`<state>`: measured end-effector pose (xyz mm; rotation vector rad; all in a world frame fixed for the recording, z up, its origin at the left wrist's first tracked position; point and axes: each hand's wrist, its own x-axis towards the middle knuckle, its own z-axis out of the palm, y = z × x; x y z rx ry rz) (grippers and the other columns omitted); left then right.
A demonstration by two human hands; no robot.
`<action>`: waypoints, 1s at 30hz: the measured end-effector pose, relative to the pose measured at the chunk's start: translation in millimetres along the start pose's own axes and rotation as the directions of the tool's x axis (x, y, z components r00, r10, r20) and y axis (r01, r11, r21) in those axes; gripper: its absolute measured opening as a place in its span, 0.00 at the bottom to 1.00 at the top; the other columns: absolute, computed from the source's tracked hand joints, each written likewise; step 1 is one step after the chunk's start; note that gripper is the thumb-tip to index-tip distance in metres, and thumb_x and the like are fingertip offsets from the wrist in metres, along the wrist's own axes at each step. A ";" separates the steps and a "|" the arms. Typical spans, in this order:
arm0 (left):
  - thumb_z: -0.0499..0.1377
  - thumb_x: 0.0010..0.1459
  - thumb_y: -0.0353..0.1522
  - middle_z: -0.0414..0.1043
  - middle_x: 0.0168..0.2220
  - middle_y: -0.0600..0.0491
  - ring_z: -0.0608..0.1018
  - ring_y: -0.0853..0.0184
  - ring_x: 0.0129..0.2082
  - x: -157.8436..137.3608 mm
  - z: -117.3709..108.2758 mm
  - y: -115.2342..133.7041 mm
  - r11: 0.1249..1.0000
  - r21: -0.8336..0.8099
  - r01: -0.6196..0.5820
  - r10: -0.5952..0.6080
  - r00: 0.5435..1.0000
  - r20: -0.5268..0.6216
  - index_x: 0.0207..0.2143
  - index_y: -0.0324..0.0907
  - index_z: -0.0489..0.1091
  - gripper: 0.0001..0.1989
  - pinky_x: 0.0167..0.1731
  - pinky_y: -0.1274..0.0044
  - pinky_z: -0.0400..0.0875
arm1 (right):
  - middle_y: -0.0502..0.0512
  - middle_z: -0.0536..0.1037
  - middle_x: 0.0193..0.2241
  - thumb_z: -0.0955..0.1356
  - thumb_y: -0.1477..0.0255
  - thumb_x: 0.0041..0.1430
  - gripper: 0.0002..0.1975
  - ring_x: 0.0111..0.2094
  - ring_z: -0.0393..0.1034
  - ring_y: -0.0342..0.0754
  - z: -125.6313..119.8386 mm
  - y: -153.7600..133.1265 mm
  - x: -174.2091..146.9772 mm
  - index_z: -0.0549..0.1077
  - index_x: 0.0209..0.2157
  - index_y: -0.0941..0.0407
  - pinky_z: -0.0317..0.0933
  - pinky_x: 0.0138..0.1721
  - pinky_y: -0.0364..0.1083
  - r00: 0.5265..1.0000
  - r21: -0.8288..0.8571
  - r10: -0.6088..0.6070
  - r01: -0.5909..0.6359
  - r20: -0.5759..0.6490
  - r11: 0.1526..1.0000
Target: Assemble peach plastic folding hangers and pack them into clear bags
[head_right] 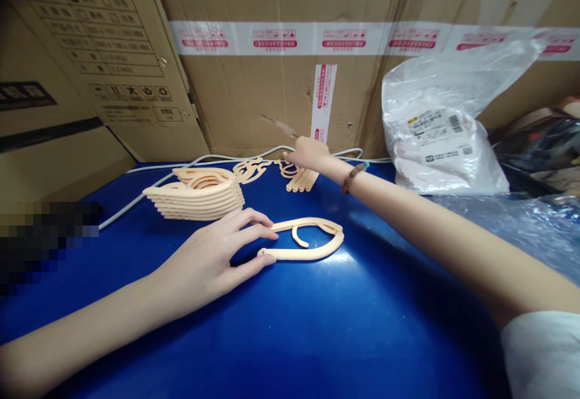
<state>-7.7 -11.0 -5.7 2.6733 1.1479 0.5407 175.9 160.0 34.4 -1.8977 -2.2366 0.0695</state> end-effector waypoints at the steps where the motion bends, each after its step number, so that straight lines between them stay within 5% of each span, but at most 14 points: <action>1: 0.56 0.64 0.36 0.69 0.49 0.51 0.72 0.62 0.46 0.0 0.1 0.1 1.000 -0.007 -0.002 0.002 1.000 0.001 0.45 0.44 0.71 0.10 0.45 0.69 0.69 | 0.67 0.78 0.36 0.66 0.65 0.61 0.17 0.39 0.73 0.57 -4.8 2.0 -2.6 0.77 0.39 0.65 0.64 0.36 0.50 1.000 0.034 -0.007 0.008 -0.018 0.999; 8: 0.56 0.64 0.35 0.70 0.47 0.51 0.70 0.61 0.47 0.2 -0.7 4.0 0.994 -0.111 -0.008 0.000 0.997 -0.074 0.44 0.43 0.71 0.09 0.49 0.67 0.65 | 0.53 0.73 0.25 0.62 0.63 0.63 0.15 0.27 0.66 0.45 -27.3 17.8 -63.0 0.75 0.34 0.58 0.57 0.27 0.44 0.991 0.297 -0.115 0.131 -0.072 0.946; 12: 0.55 0.65 0.39 0.71 0.47 0.54 0.71 0.63 0.47 1.5 -2.3 6.1 0.928 -0.361 0.096 -0.160 0.975 -0.152 0.47 0.46 0.69 0.11 0.46 0.72 0.65 | 0.50 0.69 0.23 0.66 0.64 0.60 0.12 0.25 0.62 0.42 -23.0 13.7 -119.0 0.71 0.28 0.58 0.56 0.27 0.43 0.952 0.781 -0.296 0.131 0.072 0.610; 16: 0.53 0.65 0.40 0.74 0.44 0.55 0.74 0.65 0.45 6.7 -5.0 8.2 0.764 -0.628 0.148 -0.245 0.967 -0.070 0.46 0.45 0.70 0.13 0.43 0.76 0.66 | 0.47 0.68 0.23 0.67 0.61 0.59 0.15 0.25 0.61 0.40 -7.6 3.1 -157.4 0.70 0.27 0.58 0.56 0.28 0.41 0.884 0.901 -0.402 -0.047 0.239 0.432; 19: 0.51 0.66 0.39 0.75 0.40 0.54 0.75 0.65 0.43 10.1 -5.9 12.0 0.640 -0.753 0.155 -0.226 0.974 0.008 0.43 0.41 0.71 0.14 0.45 0.76 0.67 | 0.47 0.69 0.25 0.67 0.62 0.61 0.13 0.26 0.61 0.39 2.8 -3.2 -171.0 0.71 0.31 0.59 0.56 0.28 0.40 0.834 0.940 -0.496 -0.076 0.243 0.333; 25: 0.48 0.69 0.35 0.76 0.30 0.55 0.79 0.65 0.37 7.9 -5.3 21.3 0.472 -0.865 0.170 -0.143 0.983 0.116 0.47 0.40 0.70 0.14 0.42 0.76 0.70 | 0.47 0.69 0.25 0.66 0.66 0.64 0.12 0.27 0.63 0.39 6.0 -6.7 -179.5 0.70 0.29 0.58 0.57 0.29 0.40 0.825 0.934 -0.519 -0.030 0.224 0.355; 30: 0.49 0.68 0.35 0.78 0.34 0.54 0.78 0.66 0.40 7.8 -3.7 18.4 0.431 -0.883 0.188 -0.198 0.974 0.111 0.45 0.42 0.73 0.14 0.44 0.77 0.70 | 0.46 0.70 0.27 0.65 0.66 0.65 0.09 0.28 0.63 0.39 11.3 -2.2 -184.3 0.71 0.37 0.57 0.58 0.30 0.39 0.832 0.904 -0.534 0.105 0.149 0.416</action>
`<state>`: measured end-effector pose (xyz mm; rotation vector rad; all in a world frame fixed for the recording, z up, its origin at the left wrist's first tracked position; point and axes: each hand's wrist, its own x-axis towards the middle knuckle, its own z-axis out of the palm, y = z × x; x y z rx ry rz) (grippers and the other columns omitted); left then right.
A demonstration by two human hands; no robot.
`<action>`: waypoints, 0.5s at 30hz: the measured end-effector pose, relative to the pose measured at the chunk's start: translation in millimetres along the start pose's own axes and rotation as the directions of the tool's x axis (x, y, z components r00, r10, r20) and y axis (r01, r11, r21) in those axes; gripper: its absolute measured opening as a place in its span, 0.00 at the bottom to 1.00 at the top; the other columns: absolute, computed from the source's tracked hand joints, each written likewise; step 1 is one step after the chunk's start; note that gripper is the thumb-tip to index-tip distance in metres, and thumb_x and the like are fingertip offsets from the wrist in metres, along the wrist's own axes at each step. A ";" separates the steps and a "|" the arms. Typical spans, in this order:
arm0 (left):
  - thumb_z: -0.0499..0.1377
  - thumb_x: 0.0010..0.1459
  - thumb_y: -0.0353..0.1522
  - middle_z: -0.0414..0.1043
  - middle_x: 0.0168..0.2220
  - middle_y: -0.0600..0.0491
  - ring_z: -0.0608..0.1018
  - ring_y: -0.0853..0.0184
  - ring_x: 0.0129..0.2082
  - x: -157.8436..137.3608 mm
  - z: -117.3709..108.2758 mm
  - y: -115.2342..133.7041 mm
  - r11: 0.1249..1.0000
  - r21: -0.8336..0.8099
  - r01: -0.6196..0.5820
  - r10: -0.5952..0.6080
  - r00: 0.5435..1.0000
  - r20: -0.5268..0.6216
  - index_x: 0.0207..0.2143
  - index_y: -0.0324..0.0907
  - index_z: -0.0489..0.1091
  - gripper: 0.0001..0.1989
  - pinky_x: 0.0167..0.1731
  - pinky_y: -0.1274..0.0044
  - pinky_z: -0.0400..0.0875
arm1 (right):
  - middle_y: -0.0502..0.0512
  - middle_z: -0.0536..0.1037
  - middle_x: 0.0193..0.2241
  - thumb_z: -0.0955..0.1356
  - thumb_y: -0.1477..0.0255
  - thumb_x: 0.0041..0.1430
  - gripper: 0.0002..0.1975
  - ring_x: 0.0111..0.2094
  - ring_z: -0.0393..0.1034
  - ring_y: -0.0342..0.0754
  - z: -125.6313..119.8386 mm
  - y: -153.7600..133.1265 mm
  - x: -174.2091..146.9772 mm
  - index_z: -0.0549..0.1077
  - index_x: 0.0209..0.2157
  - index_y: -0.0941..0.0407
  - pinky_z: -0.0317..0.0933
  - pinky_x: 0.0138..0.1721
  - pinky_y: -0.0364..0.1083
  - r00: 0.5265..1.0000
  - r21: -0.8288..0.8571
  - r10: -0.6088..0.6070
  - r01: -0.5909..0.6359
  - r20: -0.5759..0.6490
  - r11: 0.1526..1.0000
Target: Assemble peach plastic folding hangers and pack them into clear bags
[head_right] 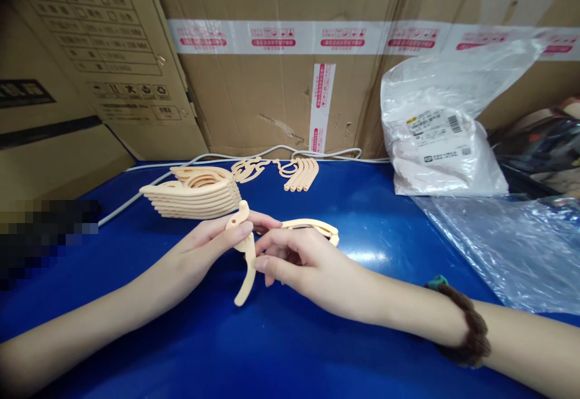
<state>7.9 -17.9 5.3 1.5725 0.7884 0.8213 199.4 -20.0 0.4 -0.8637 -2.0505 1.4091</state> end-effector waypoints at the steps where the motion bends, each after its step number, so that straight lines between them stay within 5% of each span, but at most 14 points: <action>1: 0.50 0.68 0.36 0.78 0.36 0.53 0.79 0.65 0.39 1.0 -1.2 -0.5 1.000 -0.021 0.015 -0.016 1.000 -0.016 0.44 0.42 0.74 0.15 0.43 0.77 0.71 | 0.46 0.70 0.27 0.64 0.67 0.65 0.08 0.28 0.63 0.39 0.1 1.3 -1.2 0.71 0.39 0.57 0.58 0.30 0.39 1.000 -0.041 -0.016 0.016 -0.006 0.999; 5: 0.50 0.66 0.36 0.77 0.36 0.50 0.79 0.65 0.35 4.7 -6.3 -1.8 0.988 -0.146 0.056 -0.073 0.990 -0.117 0.42 0.40 0.75 0.15 0.37 0.77 0.73 | 0.44 0.67 0.25 0.64 0.70 0.65 0.07 0.25 0.60 0.40 -1.0 6.0 -4.9 0.71 0.42 0.55 0.56 0.28 0.40 0.995 -0.319 -0.088 0.068 -0.049 0.945; 8: 0.50 0.64 0.34 0.73 0.30 0.53 0.76 0.69 0.27 5.7 -9.2 -3.6 0.972 -0.224 0.065 -0.106 0.978 -0.178 0.40 0.39 0.74 0.14 0.29 0.80 0.72 | 0.46 0.69 0.26 0.65 0.75 0.63 0.04 0.27 0.62 0.41 -3.5 11.0 -5.8 0.71 0.39 0.56 0.56 0.31 0.41 0.975 -0.568 -0.204 0.122 -0.083 0.814; 11: 0.52 0.63 0.35 0.61 0.21 0.59 0.62 0.77 0.16 6.4 -10.7 -6.5 0.956 -0.270 0.117 -0.177 0.962 -0.209 0.37 0.39 0.72 0.12 0.17 0.86 0.60 | 0.52 0.73 0.32 0.64 0.75 0.62 0.04 0.32 0.65 0.45 -6.9 16.7 -5.4 0.71 0.38 0.58 0.57 0.34 0.44 0.951 -0.774 -0.297 0.122 -0.089 0.622; 15: 0.55 0.60 0.44 0.51 0.19 0.62 0.49 0.79 0.16 9.6 -10.5 -10.2 0.939 -0.276 0.204 -0.259 0.948 -0.183 0.34 0.38 0.71 0.16 0.13 0.88 0.46 | 0.56 0.72 0.31 0.63 0.72 0.64 0.08 0.31 0.64 0.49 -11.8 21.7 -3.4 0.72 0.36 0.59 0.57 0.32 0.47 0.948 -0.900 -0.313 0.091 -0.052 0.427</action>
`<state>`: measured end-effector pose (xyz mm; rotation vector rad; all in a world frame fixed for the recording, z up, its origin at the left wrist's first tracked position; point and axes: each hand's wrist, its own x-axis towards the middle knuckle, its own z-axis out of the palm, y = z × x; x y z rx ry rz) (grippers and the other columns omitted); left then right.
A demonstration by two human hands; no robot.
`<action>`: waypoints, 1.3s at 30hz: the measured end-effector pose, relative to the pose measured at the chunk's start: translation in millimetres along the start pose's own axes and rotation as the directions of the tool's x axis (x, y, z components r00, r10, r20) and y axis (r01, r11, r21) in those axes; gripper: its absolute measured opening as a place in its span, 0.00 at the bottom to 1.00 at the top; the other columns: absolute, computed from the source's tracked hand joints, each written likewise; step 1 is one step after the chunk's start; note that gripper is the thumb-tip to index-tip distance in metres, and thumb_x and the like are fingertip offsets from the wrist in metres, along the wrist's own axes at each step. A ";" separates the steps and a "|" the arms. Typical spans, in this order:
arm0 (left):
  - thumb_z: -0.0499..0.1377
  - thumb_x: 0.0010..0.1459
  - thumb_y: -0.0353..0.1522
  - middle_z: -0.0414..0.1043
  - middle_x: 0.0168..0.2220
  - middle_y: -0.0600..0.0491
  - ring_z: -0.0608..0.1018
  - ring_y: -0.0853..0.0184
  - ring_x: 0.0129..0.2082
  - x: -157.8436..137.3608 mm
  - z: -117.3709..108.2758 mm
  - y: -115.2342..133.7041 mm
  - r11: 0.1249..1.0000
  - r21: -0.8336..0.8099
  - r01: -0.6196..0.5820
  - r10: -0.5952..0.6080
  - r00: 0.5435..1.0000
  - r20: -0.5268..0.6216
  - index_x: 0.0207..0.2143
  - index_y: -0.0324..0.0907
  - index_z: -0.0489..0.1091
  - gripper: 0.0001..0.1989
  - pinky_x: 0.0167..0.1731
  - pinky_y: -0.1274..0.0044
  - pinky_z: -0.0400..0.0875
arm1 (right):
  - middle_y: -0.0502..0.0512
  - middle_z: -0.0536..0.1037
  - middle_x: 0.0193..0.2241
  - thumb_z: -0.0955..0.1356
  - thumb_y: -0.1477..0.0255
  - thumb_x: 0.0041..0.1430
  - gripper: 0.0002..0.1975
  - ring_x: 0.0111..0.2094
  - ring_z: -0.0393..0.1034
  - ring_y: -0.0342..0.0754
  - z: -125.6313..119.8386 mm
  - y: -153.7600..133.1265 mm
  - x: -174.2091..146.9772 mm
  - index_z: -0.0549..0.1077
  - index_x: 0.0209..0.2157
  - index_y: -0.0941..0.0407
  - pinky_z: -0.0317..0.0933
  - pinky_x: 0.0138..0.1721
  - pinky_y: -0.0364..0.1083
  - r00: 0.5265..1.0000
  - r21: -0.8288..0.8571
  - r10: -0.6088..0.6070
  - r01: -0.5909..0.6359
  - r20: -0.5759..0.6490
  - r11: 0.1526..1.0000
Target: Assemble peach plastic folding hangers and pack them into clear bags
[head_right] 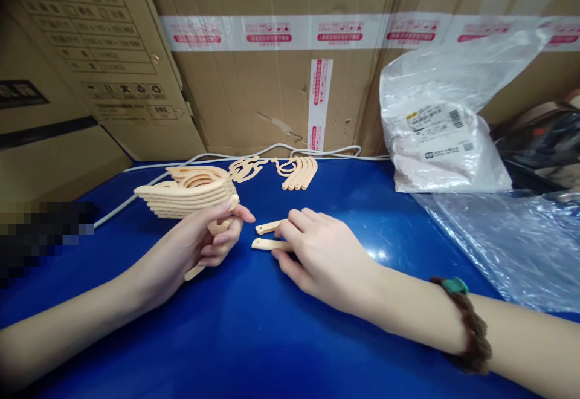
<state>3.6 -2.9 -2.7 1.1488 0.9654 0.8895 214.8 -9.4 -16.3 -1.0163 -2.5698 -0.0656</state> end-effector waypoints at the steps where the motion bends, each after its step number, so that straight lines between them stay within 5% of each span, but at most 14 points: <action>1: 0.56 0.59 0.46 0.51 0.19 0.62 0.48 0.79 0.16 1.0 0.3 -0.5 1.000 0.005 0.011 -0.011 1.000 0.004 0.33 0.38 0.70 0.19 0.13 0.88 0.45 | 0.56 0.71 0.31 0.62 0.71 0.65 0.09 0.31 0.63 0.49 0.5 1.1 0.4 0.72 0.35 0.59 0.57 0.32 0.47 1.000 -0.026 -0.024 0.024 0.007 0.999; 15: 0.55 0.56 0.51 0.52 0.19 0.62 0.48 0.79 0.15 3.1 -1.6 -2.7 1.000 0.024 0.008 -0.009 1.000 0.019 0.33 0.39 0.69 0.23 0.14 0.86 0.43 | 0.52 0.70 0.24 0.58 0.71 0.70 0.15 0.27 0.63 0.46 2.9 -2.3 1.9 0.70 0.32 0.59 0.54 0.33 0.46 0.969 -0.155 -0.201 0.178 -0.147 0.972; 34: 0.51 0.62 0.46 0.53 0.19 0.61 0.49 0.79 0.15 1.5 0.3 -0.7 0.997 0.080 -0.015 0.014 1.000 0.019 0.34 0.39 0.69 0.19 0.15 0.85 0.42 | 0.54 0.76 0.30 0.52 0.71 0.72 0.17 0.24 0.71 0.43 -0.1 -6.6 -5.0 0.68 0.36 0.59 0.57 0.24 0.43 0.974 -0.131 -0.226 0.221 -0.025 0.966; 39: 0.50 0.62 0.46 0.53 0.19 0.61 0.49 0.78 0.15 1.8 0.9 0.2 0.997 0.081 -0.004 0.005 1.000 -0.002 0.34 0.39 0.69 0.19 0.15 0.85 0.43 | 0.53 0.78 0.29 0.52 0.70 0.72 0.17 0.22 0.72 0.43 -0.6 -6.0 -4.0 0.67 0.37 0.59 0.56 0.22 0.43 0.990 -0.059 -0.140 0.140 0.012 0.988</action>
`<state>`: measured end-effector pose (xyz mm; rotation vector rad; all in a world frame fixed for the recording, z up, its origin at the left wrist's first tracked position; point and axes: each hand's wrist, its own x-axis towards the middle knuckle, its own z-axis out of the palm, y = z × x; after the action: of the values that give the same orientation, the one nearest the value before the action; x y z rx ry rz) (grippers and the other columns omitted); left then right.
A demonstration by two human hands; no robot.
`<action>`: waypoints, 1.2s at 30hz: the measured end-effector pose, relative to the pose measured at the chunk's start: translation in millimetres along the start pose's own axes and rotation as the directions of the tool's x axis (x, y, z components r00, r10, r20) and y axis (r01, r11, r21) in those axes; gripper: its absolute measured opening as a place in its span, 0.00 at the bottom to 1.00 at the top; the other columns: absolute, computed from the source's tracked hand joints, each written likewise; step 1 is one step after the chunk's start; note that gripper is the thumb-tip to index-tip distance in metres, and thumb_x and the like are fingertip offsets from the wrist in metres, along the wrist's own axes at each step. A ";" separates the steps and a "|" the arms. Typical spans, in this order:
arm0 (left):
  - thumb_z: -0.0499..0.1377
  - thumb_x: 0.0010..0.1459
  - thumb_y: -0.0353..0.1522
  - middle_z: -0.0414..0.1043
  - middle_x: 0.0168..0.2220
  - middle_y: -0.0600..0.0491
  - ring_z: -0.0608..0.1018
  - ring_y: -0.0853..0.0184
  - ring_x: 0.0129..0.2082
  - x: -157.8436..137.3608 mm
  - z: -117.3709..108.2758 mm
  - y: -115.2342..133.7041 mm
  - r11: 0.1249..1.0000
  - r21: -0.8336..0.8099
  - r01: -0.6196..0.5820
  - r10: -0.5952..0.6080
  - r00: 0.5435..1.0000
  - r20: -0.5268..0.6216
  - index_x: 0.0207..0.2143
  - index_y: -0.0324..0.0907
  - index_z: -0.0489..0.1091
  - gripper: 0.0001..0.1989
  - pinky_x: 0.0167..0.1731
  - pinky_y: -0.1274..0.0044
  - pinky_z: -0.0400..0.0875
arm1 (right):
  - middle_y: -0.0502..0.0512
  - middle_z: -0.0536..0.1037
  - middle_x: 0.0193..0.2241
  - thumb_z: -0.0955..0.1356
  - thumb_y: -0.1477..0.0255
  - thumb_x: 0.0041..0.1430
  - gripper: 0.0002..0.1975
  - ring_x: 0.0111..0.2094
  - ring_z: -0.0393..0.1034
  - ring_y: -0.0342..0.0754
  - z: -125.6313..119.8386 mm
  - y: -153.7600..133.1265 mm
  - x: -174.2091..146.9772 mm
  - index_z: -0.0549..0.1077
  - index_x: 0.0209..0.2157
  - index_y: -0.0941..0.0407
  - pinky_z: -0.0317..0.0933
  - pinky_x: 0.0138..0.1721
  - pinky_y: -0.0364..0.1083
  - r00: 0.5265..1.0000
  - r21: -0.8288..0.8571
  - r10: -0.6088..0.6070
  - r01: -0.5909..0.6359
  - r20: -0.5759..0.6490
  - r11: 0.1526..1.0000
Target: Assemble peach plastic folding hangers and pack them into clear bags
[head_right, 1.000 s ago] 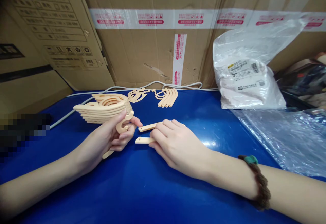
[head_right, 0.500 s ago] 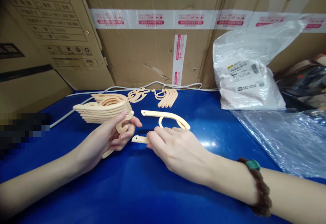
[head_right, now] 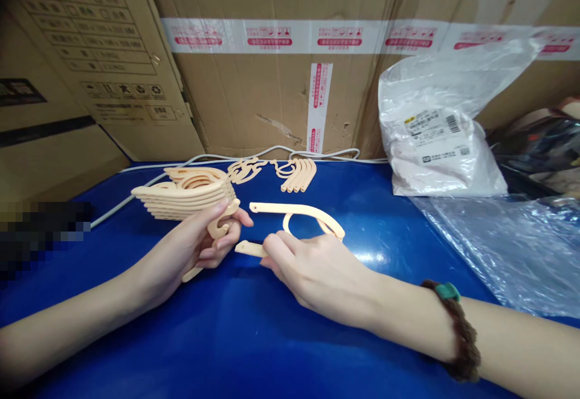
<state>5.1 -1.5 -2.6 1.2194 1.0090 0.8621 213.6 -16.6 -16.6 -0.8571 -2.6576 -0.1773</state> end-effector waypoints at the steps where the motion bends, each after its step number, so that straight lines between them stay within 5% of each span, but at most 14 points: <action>1: 0.50 0.62 0.46 0.53 0.19 0.61 0.49 0.78 0.15 0.2 0.3 0.0 1.000 0.003 0.001 -0.001 1.000 0.000 0.34 0.39 0.68 0.19 0.15 0.85 0.43 | 0.53 0.78 0.28 0.52 0.70 0.71 0.16 0.22 0.72 0.44 -0.2 0.1 0.3 0.67 0.37 0.59 0.56 0.21 0.43 1.000 0.012 0.018 -0.018 0.000 1.000; 8: 0.48 0.63 0.47 0.55 0.20 0.59 0.53 0.74 0.17 -0.9 -1.6 -1.1 0.965 0.235 -0.115 0.113 0.993 0.020 0.33 0.40 0.69 0.21 0.16 0.82 0.47 | 0.52 0.80 0.27 0.59 0.68 0.67 0.11 0.25 0.76 0.46 -0.6 0.8 -1.0 0.69 0.44 0.58 0.58 0.24 0.43 0.990 0.085 0.139 -0.137 -0.022 0.987; 11: 0.49 0.64 0.45 0.58 0.22 0.57 0.62 0.70 0.24 -2.9 -5.0 0.2 0.837 0.486 -0.251 0.268 0.963 0.035 0.32 0.41 0.70 0.19 0.23 0.80 0.55 | 0.55 0.82 0.31 0.59 0.65 0.68 0.15 0.29 0.77 0.48 -0.2 1.8 -1.5 0.71 0.47 0.57 0.61 0.27 0.44 0.986 0.100 0.166 -0.166 0.003 0.981; 14: 0.48 0.66 0.43 0.58 0.22 0.57 0.64 0.68 0.25 -4.9 -7.0 0.5 0.744 0.611 -0.271 0.295 0.953 0.063 0.29 0.42 0.69 0.19 0.27 0.79 0.56 | 0.56 0.82 0.32 0.56 0.65 0.70 0.18 0.30 0.78 0.49 0.3 3.0 -1.4 0.73 0.46 0.56 0.62 0.28 0.44 0.987 0.084 0.163 -0.162 -0.004 0.983; 22: 0.41 0.69 0.40 0.67 0.26 0.56 0.69 0.66 0.29 -7.3 -8.0 -3.4 0.595 0.736 -0.323 0.297 0.939 0.172 0.28 0.43 0.65 0.22 0.32 0.76 0.58 | 0.56 0.81 0.34 0.55 0.67 0.71 0.19 0.30 0.77 0.48 1.0 5.9 -1.2 0.73 0.46 0.57 0.64 0.29 0.43 0.992 0.048 0.113 -0.110 -0.052 0.993; 36: 0.37 0.70 0.39 0.64 0.23 0.57 0.69 0.69 0.24 -9.3 -9.1 -2.5 0.454 0.813 -0.363 0.245 0.929 0.278 0.28 0.42 0.62 0.23 0.29 0.77 0.56 | 0.53 0.80 0.31 0.54 0.67 0.72 0.20 0.28 0.76 0.46 1.5 5.1 0.1 0.72 0.51 0.58 0.60 0.26 0.44 0.994 0.011 0.046 -0.045 -0.101 0.999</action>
<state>-6.6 -7.5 -4.2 2.3614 1.1712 0.5025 216.1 -12.1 -17.9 -0.8812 -2.5413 -0.1931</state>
